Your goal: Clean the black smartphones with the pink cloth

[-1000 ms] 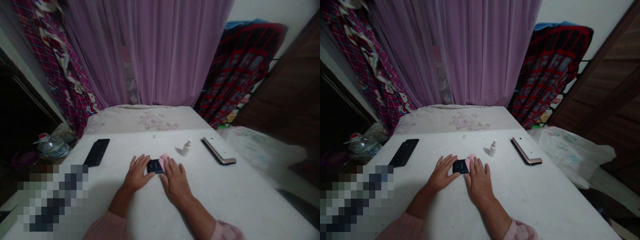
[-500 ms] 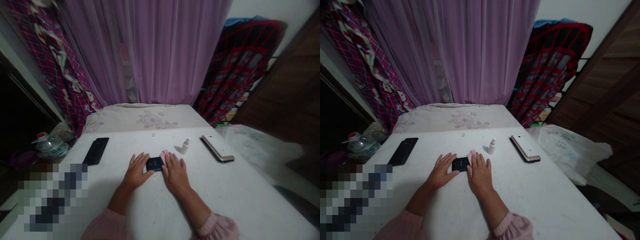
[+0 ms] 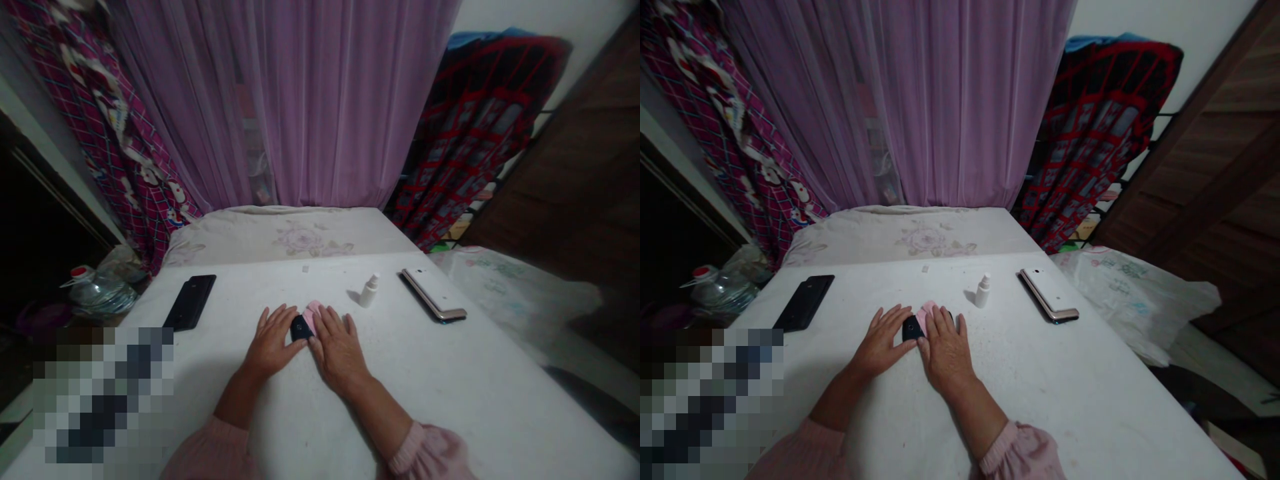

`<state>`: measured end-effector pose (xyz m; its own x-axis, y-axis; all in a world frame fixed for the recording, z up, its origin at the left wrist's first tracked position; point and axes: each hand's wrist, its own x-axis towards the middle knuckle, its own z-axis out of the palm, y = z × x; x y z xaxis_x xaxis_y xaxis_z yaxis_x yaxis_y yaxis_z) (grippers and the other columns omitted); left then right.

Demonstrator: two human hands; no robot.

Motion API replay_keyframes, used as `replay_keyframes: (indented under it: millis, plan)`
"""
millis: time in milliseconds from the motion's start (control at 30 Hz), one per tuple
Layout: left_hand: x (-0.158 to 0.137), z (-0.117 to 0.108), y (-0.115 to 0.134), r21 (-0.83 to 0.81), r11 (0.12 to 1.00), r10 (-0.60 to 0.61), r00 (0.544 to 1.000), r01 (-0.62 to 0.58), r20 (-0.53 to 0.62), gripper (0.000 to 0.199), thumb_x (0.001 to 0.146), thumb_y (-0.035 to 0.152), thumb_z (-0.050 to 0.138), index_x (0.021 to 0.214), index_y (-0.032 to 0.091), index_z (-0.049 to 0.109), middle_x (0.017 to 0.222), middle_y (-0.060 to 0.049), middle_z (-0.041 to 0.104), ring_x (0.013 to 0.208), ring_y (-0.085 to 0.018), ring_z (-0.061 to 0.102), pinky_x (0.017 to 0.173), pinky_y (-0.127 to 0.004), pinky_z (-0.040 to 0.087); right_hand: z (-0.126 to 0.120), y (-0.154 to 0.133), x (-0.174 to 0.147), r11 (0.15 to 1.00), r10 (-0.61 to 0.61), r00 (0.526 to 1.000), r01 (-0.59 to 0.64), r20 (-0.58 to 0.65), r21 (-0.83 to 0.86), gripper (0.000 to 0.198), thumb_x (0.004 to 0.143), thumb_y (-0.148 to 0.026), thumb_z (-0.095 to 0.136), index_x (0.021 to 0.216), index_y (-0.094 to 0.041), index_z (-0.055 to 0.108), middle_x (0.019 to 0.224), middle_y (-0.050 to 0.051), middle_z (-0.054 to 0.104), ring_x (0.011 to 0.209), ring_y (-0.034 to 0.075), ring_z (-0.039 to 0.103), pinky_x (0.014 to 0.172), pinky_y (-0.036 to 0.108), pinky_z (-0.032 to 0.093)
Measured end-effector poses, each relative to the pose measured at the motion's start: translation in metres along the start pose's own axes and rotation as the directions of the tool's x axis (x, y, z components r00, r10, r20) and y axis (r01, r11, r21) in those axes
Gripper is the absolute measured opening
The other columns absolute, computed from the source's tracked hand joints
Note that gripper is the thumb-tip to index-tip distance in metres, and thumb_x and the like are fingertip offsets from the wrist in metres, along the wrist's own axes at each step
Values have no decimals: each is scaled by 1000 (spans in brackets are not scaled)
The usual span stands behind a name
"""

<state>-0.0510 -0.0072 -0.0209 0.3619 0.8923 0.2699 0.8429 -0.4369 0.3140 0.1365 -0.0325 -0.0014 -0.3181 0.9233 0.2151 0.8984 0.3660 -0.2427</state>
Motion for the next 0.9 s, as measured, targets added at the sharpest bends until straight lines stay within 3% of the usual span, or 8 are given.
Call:
replay_keyframes:
  millis: [233,433,567,900]
  plan:
    - [1,-1,1,-14,1000,-7,1000,7,30,55,87,50,56,134,23,47,140,-9,53,135,-27,40,115,-54,18,2,13,0,994,90,994,-94,-67,-55,49,99,-34,30,140,-11,44,149,15,37,135,31,38,108,57,25]
    - [0,-2,1,-9,1000,-3,1000,3,22,54,87,46,57,135,23,46,140,-8,52,136,-26,39,116,-54,18,0,4,-11,999,-40,993,38,-112,-16,45,98,-36,35,134,-15,52,146,13,42,134,28,40,111,54,22]
    - [0,-1,0,-2,1000,2,999,-1,33,55,87,43,58,136,22,44,141,-9,51,136,-27,39,115,-54,17,-3,-4,-8,993,-108,992,111,-63,45,45,99,-38,35,137,-19,49,148,10,41,136,26,37,112,54,19]
    - [1,-4,2,-19,1000,-3,999,4,45,53,87,47,58,133,23,47,141,-9,52,136,-27,38,115,-54,17,-8,4,5,999,43,996,-42,-82,12,41,98,-34,36,136,-26,50,140,7,52,128,27,42,108,53,21]
